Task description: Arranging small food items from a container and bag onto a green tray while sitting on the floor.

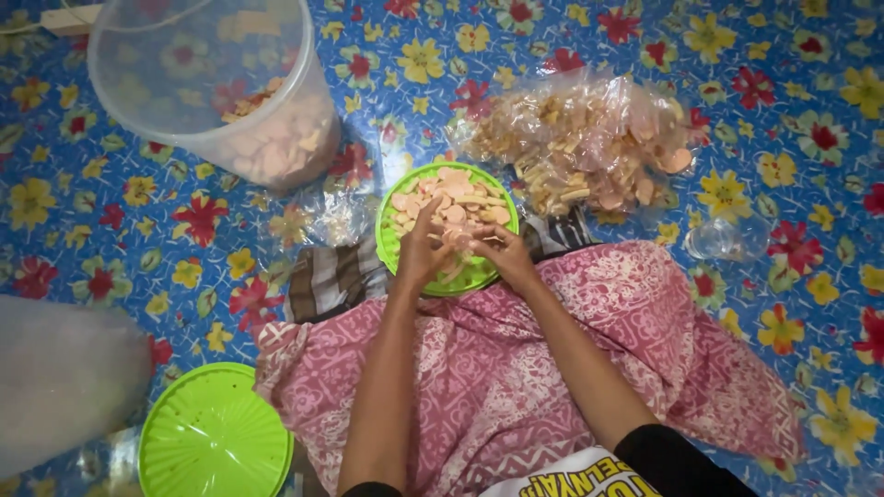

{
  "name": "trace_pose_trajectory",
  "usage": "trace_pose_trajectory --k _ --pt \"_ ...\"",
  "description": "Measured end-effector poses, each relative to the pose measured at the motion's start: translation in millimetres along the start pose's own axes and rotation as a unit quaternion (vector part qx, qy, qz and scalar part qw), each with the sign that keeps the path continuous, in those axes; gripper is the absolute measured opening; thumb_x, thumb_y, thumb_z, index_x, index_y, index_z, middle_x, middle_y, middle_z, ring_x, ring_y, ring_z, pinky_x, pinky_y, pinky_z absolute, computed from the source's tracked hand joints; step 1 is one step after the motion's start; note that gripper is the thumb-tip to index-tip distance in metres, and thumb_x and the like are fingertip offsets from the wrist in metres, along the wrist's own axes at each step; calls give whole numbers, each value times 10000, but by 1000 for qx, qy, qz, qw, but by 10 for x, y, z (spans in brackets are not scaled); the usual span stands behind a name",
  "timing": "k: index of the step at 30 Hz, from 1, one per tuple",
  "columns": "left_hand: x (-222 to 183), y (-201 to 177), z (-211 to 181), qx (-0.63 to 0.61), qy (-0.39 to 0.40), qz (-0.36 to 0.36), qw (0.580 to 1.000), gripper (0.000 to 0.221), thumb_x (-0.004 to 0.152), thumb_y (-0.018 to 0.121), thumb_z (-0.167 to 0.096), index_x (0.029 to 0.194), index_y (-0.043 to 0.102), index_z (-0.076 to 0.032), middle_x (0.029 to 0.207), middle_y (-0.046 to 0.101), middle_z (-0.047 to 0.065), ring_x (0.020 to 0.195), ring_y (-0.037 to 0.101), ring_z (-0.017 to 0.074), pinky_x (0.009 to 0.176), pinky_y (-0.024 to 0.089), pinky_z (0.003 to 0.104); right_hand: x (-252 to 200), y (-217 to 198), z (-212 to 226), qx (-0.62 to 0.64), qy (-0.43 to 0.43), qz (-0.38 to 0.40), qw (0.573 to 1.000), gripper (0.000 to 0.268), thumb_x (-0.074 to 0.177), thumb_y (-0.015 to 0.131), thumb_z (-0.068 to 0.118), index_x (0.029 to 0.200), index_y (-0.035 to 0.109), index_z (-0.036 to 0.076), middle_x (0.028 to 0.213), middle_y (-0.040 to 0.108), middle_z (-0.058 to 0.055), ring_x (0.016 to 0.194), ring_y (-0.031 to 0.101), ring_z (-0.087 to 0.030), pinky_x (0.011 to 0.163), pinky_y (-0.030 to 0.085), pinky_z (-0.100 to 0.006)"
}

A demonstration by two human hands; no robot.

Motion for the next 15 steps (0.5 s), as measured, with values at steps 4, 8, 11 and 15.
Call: trace_pose_trajectory --k 4,8,11,15 --pt "-28 15 -2 -1 -4 7 1000 859 700 737 3 1407 326 -257 995 641 238 839 664 368 745 550 418 -40 13 84 4 -27 3 1000 343 751 773 113 1069 646 85 1033 611 -75 897 630 -159 805 540 -304" --pt "8 35 127 18 5 -15 1000 828 690 752 -28 1379 374 -286 971 661 190 815 676 325 715 557 387 -50 36 99 10 -30 10 999 300 773 752 143 1048 648 83 1008 625 -70 905 631 -167 804 535 -302" --pt "36 87 218 10 10 -14 1000 823 657 782 -45 1349 420 -303 946 678 149 789 684 299 696 561 372 -49 37 79 0 -32 2 999 309 735 778 94 1017 654 81 956 622 -44 869 627 -137 762 540 -276" --pt "51 121 154 2 19 -10 1000 796 638 791 -27 1321 464 -272 938 682 148 798 679 322 708 556 399 -20 0 55 2 -34 -16 999 293 722 785 81 986 659 85 917 635 -26 821 633 -110 703 539 -232"
Point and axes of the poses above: each hand's wrist, its own x-axis towards the middle knuckle, its own y-axis out of the palm, z = x × y, the point moved 5 cm from there along x, towards the middle knuckle
